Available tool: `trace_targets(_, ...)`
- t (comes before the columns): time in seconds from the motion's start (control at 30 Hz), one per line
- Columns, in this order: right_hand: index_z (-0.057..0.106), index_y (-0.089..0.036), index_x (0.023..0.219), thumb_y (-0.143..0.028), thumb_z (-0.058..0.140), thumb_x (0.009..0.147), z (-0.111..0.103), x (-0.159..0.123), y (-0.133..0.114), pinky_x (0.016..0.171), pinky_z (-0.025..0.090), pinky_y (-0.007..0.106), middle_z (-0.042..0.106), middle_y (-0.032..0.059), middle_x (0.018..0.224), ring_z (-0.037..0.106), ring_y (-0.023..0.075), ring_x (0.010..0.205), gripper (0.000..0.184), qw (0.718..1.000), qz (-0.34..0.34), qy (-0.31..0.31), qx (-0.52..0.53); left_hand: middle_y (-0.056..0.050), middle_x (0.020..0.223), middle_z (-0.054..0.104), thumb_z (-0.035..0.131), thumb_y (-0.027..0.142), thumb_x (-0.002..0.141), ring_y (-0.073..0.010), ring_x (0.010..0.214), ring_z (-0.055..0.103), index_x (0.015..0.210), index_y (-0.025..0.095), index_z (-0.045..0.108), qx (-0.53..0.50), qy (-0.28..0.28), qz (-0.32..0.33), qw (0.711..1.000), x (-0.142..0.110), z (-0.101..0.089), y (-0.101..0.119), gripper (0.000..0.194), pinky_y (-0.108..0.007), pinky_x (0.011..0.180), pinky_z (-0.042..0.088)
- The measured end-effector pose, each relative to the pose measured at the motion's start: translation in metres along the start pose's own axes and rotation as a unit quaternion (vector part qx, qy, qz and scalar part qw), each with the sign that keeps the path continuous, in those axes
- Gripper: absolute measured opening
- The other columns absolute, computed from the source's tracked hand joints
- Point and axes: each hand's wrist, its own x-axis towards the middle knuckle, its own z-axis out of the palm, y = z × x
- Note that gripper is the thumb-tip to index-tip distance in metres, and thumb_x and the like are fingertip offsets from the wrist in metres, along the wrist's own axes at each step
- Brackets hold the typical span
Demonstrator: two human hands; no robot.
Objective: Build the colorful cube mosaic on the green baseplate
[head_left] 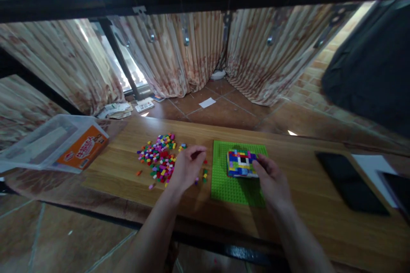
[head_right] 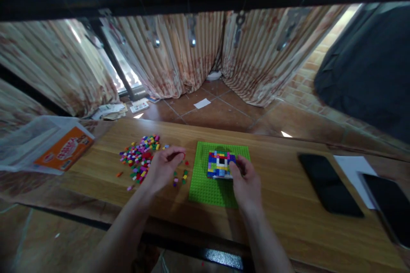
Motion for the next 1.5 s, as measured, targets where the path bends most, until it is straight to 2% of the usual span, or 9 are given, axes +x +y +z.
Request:
trace_targets(0.13,0.066,-0.016,0.116,-0.051,0.069,0.074,-0.004,0.002,0.0,0.097,0.049,0.047,0.071,0.0129,0.114,0.067,0.0259,0.102,0.055,1.0,-0.011,0.006,0.01,-0.004,0.086,0.075,0.059,0.02,0.082,-0.0154,0.078,0.067,0.094,0.015,0.075,-0.124,-0.047,-0.048,0.99,-0.014,0.029,0.004,0.02,-0.026,0.073,0.053)
trace_targets(0.23,0.066,-0.015,0.115,-0.051,0.07,0.073,-0.006,0.004,-0.001,0.094,0.051,0.046,0.071,0.0132,0.112,0.067,0.0255,0.099,0.055,1.0,-0.004,0.01,0.023,-0.004,0.084,0.075,0.061,0.019,0.08,-0.0151,0.075,0.067,0.096,0.015,0.074,-0.153,-0.063,-0.072,0.984,-0.017,0.043,0.003,0.021,-0.026,0.07,0.054)
trace_targets(0.33,0.066,-0.015,0.114,-0.051,0.07,0.073,-0.006,0.006,-0.001,0.093,0.051,0.046,0.072,0.0126,0.111,0.067,0.0255,0.098,0.055,1.0,0.001,0.004,0.029,-0.005,0.09,0.075,0.061,0.013,0.078,-0.0153,0.081,0.068,0.095,0.015,0.072,-0.156,-0.072,-0.063,0.983,-0.019,0.048,0.004,0.02,-0.027,0.077,0.055)
trace_targets(0.47,0.068,-0.016,0.11,-0.049,0.071,0.071,-0.006,0.007,0.0,0.095,0.05,0.048,0.072,0.0118,0.109,0.067,0.0256,0.098,0.052,1.0,-0.003,0.005,0.028,-0.006,0.093,0.074,0.058,0.006,0.078,-0.0152,0.084,0.069,0.099,0.015,0.069,-0.127,-0.084,-0.024,0.988,-0.02,0.049,0.004,0.025,-0.029,0.082,0.056)
trace_targets(0.67,0.068,-0.017,0.107,-0.048,0.07,0.071,-0.003,0.002,-0.006,0.092,0.052,0.046,0.074,0.0113,0.106,0.068,0.0251,0.097,0.048,0.999,-0.005,-0.002,0.035,-0.005,0.096,0.067,0.057,0.002,0.078,-0.0148,0.086,0.067,0.109,0.016,0.064,-0.003,-0.055,0.104,0.993,-0.023,0.049,0.006,0.035,-0.029,0.081,0.057)
trace_targets(0.83,0.068,-0.016,0.108,-0.048,0.069,0.072,-0.002,0.0,-0.009,0.091,0.052,0.045,0.074,0.012,0.106,0.068,0.0249,0.095,0.049,1.0,-0.012,-0.008,0.02,-0.004,0.098,0.068,0.054,0.003,0.084,-0.0154,0.088,0.066,0.119,0.021,0.062,0.087,-0.097,0.167,0.977,-0.027,0.047,0.014,0.041,-0.032,0.086,0.055)
trace_targets(1.03,0.068,-0.015,0.109,-0.049,0.067,0.073,-0.002,0.001,-0.008,0.087,0.053,0.044,0.074,0.0128,0.103,0.069,0.0248,0.093,0.049,1.0,-0.027,-0.012,0.005,-0.004,0.107,0.069,0.052,0.008,0.088,-0.0169,0.097,0.066,0.127,0.026,0.059,0.113,-0.108,0.185,0.97,-0.028,0.046,0.015,0.043,-0.034,0.094,0.054)
trace_targets(1.23,0.069,-0.014,0.108,-0.046,0.067,0.074,-0.002,-0.002,-0.012,0.089,0.053,0.045,0.074,0.0128,0.102,0.07,0.025,0.092,0.047,1.0,-0.022,-0.016,0.009,-0.004,0.111,0.07,0.05,0.01,0.091,-0.0179,0.101,0.065,0.123,0.024,0.061,0.127,-0.121,0.201,0.964,-0.03,0.049,0.013,0.037,-0.035,0.095,0.053)
trace_targets(1.5,0.068,-0.015,0.108,-0.048,0.067,0.075,-0.007,-0.001,-0.011,0.088,0.054,0.044,0.074,0.0117,0.102,0.069,0.0248,0.092,0.047,0.999,-0.04,0.007,-0.013,-0.005,0.111,0.071,0.05,0.008,0.089,-0.0179,0.102,0.066,0.121,0.023,0.062,0.114,-0.089,0.191,0.971,-0.029,0.047,0.016,0.037,-0.034,0.096,0.053)
